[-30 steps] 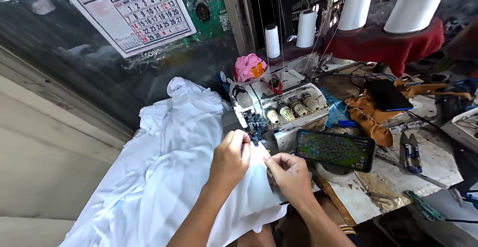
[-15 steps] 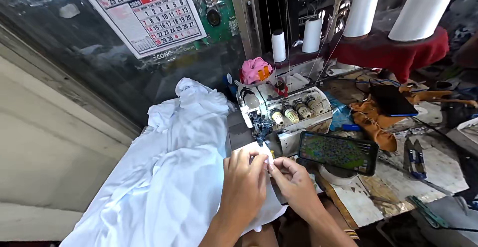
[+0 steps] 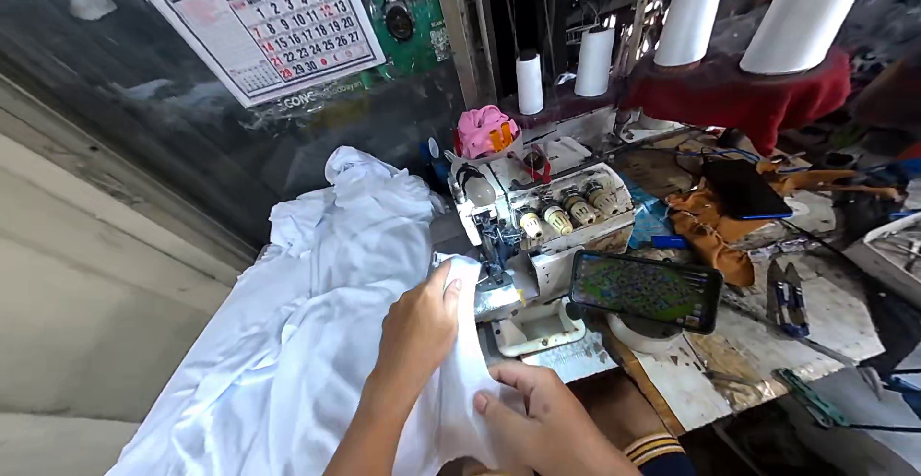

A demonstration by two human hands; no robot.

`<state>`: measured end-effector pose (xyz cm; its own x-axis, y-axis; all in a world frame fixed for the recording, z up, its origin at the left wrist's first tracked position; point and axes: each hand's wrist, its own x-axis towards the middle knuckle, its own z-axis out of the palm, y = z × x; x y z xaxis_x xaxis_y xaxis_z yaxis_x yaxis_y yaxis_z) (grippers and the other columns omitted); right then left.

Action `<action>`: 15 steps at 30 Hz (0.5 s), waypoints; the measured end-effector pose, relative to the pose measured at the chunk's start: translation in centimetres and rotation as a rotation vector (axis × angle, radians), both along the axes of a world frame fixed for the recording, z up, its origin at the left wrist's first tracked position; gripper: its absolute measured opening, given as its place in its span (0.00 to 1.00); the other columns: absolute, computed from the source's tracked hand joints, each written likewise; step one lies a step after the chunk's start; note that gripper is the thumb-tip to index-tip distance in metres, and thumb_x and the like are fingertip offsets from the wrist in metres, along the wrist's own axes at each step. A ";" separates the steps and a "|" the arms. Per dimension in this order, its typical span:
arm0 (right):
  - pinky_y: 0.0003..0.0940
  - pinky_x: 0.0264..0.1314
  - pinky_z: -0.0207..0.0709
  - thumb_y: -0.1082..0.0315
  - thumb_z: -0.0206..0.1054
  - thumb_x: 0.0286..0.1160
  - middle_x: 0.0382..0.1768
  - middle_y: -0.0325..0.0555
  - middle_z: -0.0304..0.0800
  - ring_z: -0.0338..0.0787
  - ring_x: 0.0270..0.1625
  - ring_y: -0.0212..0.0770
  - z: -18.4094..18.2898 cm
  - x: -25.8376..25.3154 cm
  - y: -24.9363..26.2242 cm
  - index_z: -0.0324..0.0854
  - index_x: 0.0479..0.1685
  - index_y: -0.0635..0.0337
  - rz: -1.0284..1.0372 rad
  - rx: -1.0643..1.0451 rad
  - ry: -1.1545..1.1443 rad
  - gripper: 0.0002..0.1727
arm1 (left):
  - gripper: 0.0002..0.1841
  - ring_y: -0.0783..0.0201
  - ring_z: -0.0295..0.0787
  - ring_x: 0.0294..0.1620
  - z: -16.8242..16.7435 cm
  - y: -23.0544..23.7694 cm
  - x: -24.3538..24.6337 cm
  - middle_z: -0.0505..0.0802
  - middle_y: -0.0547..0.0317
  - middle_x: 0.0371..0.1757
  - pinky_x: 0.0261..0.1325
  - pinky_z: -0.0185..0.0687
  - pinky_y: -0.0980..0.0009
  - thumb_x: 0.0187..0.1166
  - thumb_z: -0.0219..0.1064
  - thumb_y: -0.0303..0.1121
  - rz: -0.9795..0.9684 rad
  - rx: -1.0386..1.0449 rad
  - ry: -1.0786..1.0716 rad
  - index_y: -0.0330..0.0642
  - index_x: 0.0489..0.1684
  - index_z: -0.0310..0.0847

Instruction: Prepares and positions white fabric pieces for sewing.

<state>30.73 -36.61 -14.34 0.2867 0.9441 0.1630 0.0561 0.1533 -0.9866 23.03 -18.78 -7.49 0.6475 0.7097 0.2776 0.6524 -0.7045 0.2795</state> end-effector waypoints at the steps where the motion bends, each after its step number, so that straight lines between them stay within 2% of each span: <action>1: 0.34 0.46 0.91 0.62 0.67 0.84 0.41 0.40 0.95 0.94 0.41 0.33 0.1 -0.1 -0.7 0.88 0.53 0.59 0.024 0.003 0.007 0.12 | 0.20 0.44 0.93 0.35 0.5 -0.1 -0.7 0.95 0.48 0.35 0.38 0.85 0.39 0.89 0.58 0.48 -0.011 0.051 0.010 0.51 0.70 0.86; 3: 0.34 0.42 0.90 0.64 0.67 0.85 0.38 0.42 0.95 0.94 0.38 0.33 -0.2 -0.2 -2.2 0.88 0.51 0.61 0.060 0.016 0.008 0.11 | 0.12 0.47 0.91 0.30 1.4 -0.9 -2.0 0.91 0.53 0.25 0.31 0.83 0.41 0.82 0.65 0.44 -0.035 0.131 0.017 0.48 0.44 0.91; 4: 0.34 0.42 0.89 0.64 0.67 0.84 0.37 0.42 0.94 0.93 0.37 0.33 -0.6 -0.1 -2.7 0.88 0.51 0.61 0.049 0.019 0.008 0.10 | 0.10 0.48 0.91 0.28 1.7 -1.8 -2.2 0.90 0.54 0.23 0.30 0.82 0.41 0.77 0.68 0.43 -0.065 0.128 0.006 0.47 0.36 0.90; 5: 0.34 0.41 0.90 0.65 0.67 0.84 0.37 0.42 0.95 0.94 0.37 0.34 -1.2 -0.1 -3.1 0.88 0.50 0.61 0.013 0.020 0.021 0.10 | 0.10 0.48 0.91 0.28 1.7 -3.1 -1.9 0.90 0.54 0.23 0.30 0.82 0.40 0.74 0.69 0.42 -0.114 0.094 -0.005 0.46 0.33 0.91; 7: 0.35 0.39 0.90 0.66 0.68 0.83 0.36 0.42 0.94 0.94 0.35 0.35 -2.2 -0.3 -3.3 0.88 0.50 0.61 -0.100 0.043 0.070 0.09 | 0.10 0.51 0.93 0.30 0.4 -6.0 0.4 0.93 0.55 0.27 0.34 0.87 0.44 0.76 0.70 0.41 -0.240 0.031 -0.043 0.45 0.36 0.93; 10: 0.32 0.37 0.89 0.69 0.62 0.86 0.37 0.41 0.94 0.92 0.34 0.33 -2.0 -0.2 -3.7 0.86 0.55 0.62 -0.167 0.043 0.080 0.10 | 0.16 0.50 0.94 0.35 -0.6 -7.9 2.8 0.95 0.52 0.34 0.43 0.90 0.47 0.84 0.65 0.38 -0.352 -0.082 -0.041 0.45 0.64 0.89; 12: 0.37 0.37 0.93 0.70 0.61 0.87 0.40 0.44 0.94 0.95 0.36 0.38 -1.0 0.7 -5.1 0.85 0.57 0.64 -0.127 0.013 0.070 0.10 | 0.14 0.63 0.93 0.33 1.0 -5.8 0.2 0.96 0.61 0.36 0.40 0.92 0.56 0.84 0.65 0.40 -0.404 -0.110 -0.148 0.53 0.61 0.92; 14: 0.36 0.31 0.92 0.68 0.67 0.83 0.37 0.43 0.95 0.94 0.32 0.37 -0.5 1.2 -5.7 0.87 0.54 0.62 -0.134 0.019 0.078 0.09 | 0.11 0.74 0.89 0.30 3.5 -2.4 -3.7 0.95 0.71 0.34 0.35 0.89 0.65 0.83 0.67 0.44 -0.394 -0.065 -0.272 0.57 0.52 0.93; 15: 0.34 0.28 0.91 0.66 0.70 0.81 0.35 0.42 0.94 0.93 0.29 0.36 -0.4 1.2 -5.4 0.88 0.51 0.61 -0.157 0.028 0.079 0.09 | 0.10 0.76 0.90 0.33 4.4 -0.6 -5.4 0.96 0.71 0.38 0.37 0.89 0.67 0.82 0.68 0.43 -0.354 -0.031 -0.313 0.56 0.52 0.93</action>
